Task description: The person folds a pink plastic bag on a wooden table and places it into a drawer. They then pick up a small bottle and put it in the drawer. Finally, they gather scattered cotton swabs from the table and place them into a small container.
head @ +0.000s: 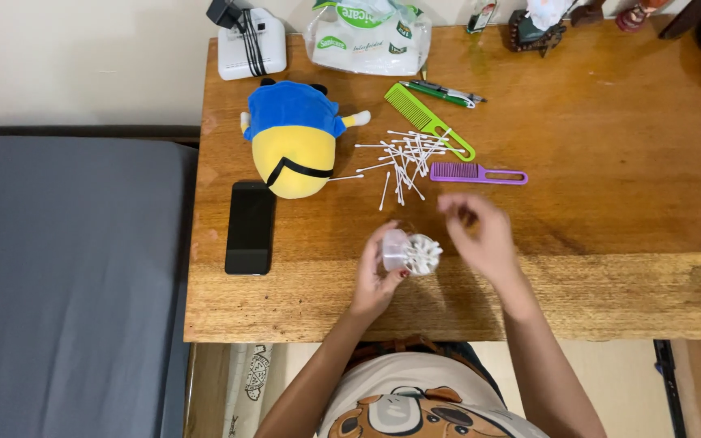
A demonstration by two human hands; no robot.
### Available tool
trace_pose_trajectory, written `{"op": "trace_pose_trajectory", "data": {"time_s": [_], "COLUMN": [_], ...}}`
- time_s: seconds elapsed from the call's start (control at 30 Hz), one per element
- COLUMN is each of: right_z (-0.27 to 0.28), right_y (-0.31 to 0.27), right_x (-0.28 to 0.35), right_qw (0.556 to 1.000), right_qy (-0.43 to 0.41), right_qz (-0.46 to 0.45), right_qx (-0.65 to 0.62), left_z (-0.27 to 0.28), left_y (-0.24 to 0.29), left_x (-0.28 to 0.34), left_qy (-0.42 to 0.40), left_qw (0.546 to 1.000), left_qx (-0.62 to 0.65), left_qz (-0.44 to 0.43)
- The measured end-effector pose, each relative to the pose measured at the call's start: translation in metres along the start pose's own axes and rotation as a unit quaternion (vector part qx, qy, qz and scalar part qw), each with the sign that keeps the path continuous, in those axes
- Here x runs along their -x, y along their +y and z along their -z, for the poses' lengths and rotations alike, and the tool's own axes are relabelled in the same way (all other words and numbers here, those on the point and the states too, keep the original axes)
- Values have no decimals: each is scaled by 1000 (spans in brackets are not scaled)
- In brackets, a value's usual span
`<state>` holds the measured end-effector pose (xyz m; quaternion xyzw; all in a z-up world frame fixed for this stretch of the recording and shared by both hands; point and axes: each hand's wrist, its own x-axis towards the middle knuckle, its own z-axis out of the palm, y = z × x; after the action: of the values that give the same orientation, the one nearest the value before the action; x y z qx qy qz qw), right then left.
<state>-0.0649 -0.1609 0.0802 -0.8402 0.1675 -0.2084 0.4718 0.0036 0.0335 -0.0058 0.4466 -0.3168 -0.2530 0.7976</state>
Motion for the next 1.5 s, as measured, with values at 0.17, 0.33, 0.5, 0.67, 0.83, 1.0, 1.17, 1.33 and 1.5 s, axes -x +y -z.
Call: {"op": "trace_pose_trajectory", "data": {"time_s": [0.17,0.33,0.5,0.67,0.83,1.0,1.17,1.33,1.5], "right_z": [-61,-90,-98,-87,-60,-21,34,37,9], "right_y": [79,60,63,81,71,55,-36,-68,-63], "right_x": [-54,-63,-67,-57,-35,-13,-2,-11,-18], "right_qw": [991,977,962,958,952,977,989,963,923], "right_qy": [100,152,180,174,187,141,-74,-176,-242], "right_qz": [0,-30,-41,0,45,-16,-104,-11,5], "right_qx": [93,148,201,228,238,161,72,205,298], "left_z": [4,3,7,10,7,4,3,7,8], "left_y": [2,14,15,10,10,10,12,-4,-7], "left_x": [1,7,6,3,-7,-15,-17,-14,-12], "left_qy": [122,111,98,99,86,70,59,57,59], "left_qw": [975,962,970,972,978,983,990,990,993], "left_qx": [-183,-241,-218,-209,-185,-166,-125,-127,-99], "left_qz": [-33,-62,-38,-48,-33,-30,6,-33,-28]}}
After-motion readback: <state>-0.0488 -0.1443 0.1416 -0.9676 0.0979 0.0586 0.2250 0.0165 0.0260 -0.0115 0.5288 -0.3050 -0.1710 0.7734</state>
